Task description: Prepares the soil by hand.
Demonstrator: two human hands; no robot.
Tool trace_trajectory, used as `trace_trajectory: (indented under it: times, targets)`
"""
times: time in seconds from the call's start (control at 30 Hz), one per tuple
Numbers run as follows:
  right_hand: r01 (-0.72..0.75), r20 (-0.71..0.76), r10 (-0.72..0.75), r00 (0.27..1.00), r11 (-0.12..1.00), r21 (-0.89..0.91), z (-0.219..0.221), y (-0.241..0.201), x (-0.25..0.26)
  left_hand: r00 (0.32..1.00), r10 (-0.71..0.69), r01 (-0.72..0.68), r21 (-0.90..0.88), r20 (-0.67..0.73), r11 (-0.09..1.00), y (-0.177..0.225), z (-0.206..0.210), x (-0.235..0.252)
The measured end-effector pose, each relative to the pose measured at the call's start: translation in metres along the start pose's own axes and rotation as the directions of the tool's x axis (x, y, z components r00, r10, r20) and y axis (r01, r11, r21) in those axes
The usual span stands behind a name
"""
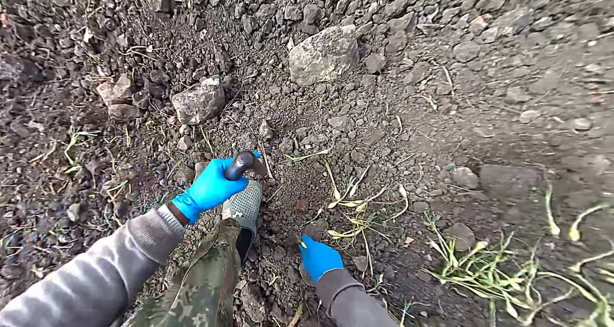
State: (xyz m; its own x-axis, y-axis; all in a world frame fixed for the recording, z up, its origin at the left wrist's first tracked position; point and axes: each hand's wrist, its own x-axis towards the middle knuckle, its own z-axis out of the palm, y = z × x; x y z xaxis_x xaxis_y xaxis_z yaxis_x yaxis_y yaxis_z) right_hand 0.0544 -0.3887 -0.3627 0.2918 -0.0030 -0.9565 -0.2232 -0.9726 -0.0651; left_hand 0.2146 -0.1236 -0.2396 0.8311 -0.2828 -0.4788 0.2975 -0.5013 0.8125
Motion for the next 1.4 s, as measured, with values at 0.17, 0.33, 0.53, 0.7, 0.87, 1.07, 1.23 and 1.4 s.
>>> trace_trajectory:
  times: [0.17,0.33,0.53,0.7,0.87,1.07,1.23,1.4]
  targets:
    - [0.232,-0.287,-0.183,0.94,0.961,0.151,0.005,0.007,-0.014,0.962,-0.232,0.214,0.125,0.148,0.969,-0.07,0.031,0.042]
    - [0.273,-0.513,-0.13,0.848,0.938,0.214,-0.013,-0.016,-0.001,0.97,-0.215,0.221,-0.043,0.114,0.974,-0.077,0.017,0.039]
    - [0.09,-0.408,0.003,0.913,0.974,0.208,-0.064,-0.021,0.036,0.987,-0.019,0.033,-0.088,0.159,0.996,-0.012,-0.025,0.046]
    - [0.296,-0.58,-0.178,0.795,0.948,0.115,-0.078,-0.046,0.059,0.948,-0.001,-0.066,0.198,0.318,0.978,0.042,-0.028,0.058]
    - [0.183,-0.308,-0.18,0.934,0.983,-0.02,-0.088,-0.089,0.095,0.942,-0.153,0.1,0.187,0.299,0.977,-0.062,0.014,0.075]
    - [0.097,-0.334,-0.083,0.939,0.995,0.025,-0.075,-0.083,0.086,0.984,-0.14,0.167,-0.314,0.106,0.935,-0.062,-0.033,0.051]
    - [0.143,-0.395,-0.098,0.913,0.986,0.084,-0.096,-0.069,0.066,0.972,0.053,-0.075,0.087,0.23,0.993,0.017,-0.045,0.061]
    - [0.222,-0.52,-0.192,0.832,0.975,-0.003,-0.119,-0.092,0.067,0.931,-0.205,0.141,0.22,0.301,0.965,-0.051,0.021,0.101]
